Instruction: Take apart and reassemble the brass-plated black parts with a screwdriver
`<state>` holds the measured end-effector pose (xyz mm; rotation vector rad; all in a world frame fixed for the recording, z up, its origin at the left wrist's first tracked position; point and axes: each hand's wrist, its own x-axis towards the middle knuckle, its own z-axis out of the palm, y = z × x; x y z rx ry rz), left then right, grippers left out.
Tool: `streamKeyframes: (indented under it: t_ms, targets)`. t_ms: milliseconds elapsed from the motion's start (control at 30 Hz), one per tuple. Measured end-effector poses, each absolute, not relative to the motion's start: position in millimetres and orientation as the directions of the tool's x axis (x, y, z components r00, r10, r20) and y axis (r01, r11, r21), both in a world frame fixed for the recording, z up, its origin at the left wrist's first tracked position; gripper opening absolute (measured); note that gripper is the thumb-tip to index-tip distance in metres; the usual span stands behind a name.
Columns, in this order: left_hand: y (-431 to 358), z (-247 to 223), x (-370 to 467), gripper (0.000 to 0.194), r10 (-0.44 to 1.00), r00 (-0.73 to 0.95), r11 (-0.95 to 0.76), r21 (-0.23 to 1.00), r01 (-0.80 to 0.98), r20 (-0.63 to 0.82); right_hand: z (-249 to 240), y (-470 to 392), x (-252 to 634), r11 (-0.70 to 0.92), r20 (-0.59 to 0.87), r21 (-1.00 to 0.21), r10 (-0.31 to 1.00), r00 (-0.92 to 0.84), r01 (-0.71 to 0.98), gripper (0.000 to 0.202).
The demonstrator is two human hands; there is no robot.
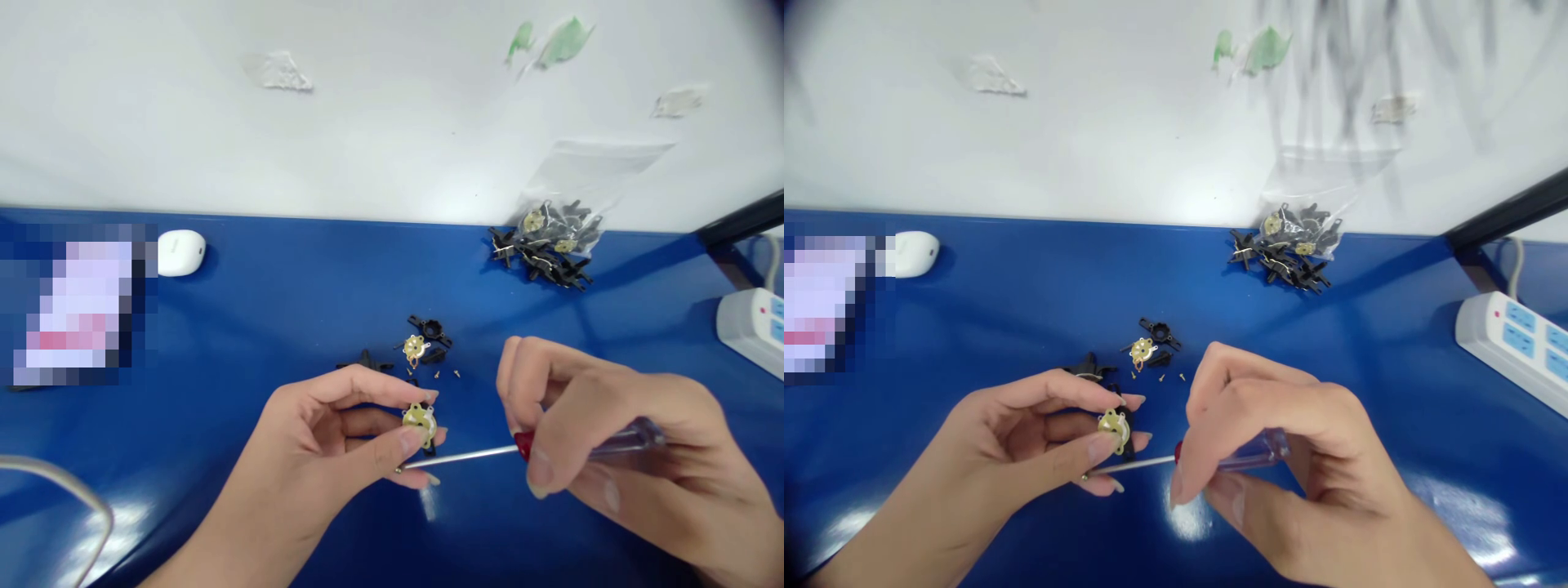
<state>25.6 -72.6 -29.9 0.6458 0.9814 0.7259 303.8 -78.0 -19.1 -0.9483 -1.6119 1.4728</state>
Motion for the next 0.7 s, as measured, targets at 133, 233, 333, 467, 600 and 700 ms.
streamKeyframes:
  t_ms: [133,233,333,467,600,700]
  targets:
    - [-73.4,-31.2,24.5,0.016,0.782,0.366,0.603,0.759,-0.244,-0.504,-16.9,-77.8,303.0,0.081,0.051,-0.995,0.894,-0.445,0.050,0.015]
    - [-73.9,-30.7,24.5,0.016,0.783,0.358,0.604,0.759,-0.242,-0.509,-17.5,-80.6,303.8,0.110,0.062,-0.990,0.898,-0.435,0.086,0.011]
    - [-73.7,-30.5,24.7,0.014,0.780,0.356,0.608,0.758,-0.236,-0.514,-20.5,-84.5,305.1,0.163,0.103,-0.977,0.923,-0.369,0.135,0.012]
    - [-71.7,-32.1,24.6,0.015,0.791,0.354,0.593,0.769,-0.241,-0.499,-21.8,-85.1,304.1,0.147,0.101,-0.985,0.922,-0.375,0.096,0.012]
    - [-70.7,-32.6,24.8,0.016,0.802,0.338,0.580,0.779,-0.239,-0.493,-17.3,-81.3,300.2,0.211,0.156,-0.972,0.909,-0.387,0.105,0.012]
    - [-71.5,-32.2,25.0,0.015,0.806,0.334,0.574,0.784,-0.236,-0.489,-12.5,-79.5,296.7,0.247,0.175,-0.955,0.916,-0.360,0.163,0.018]
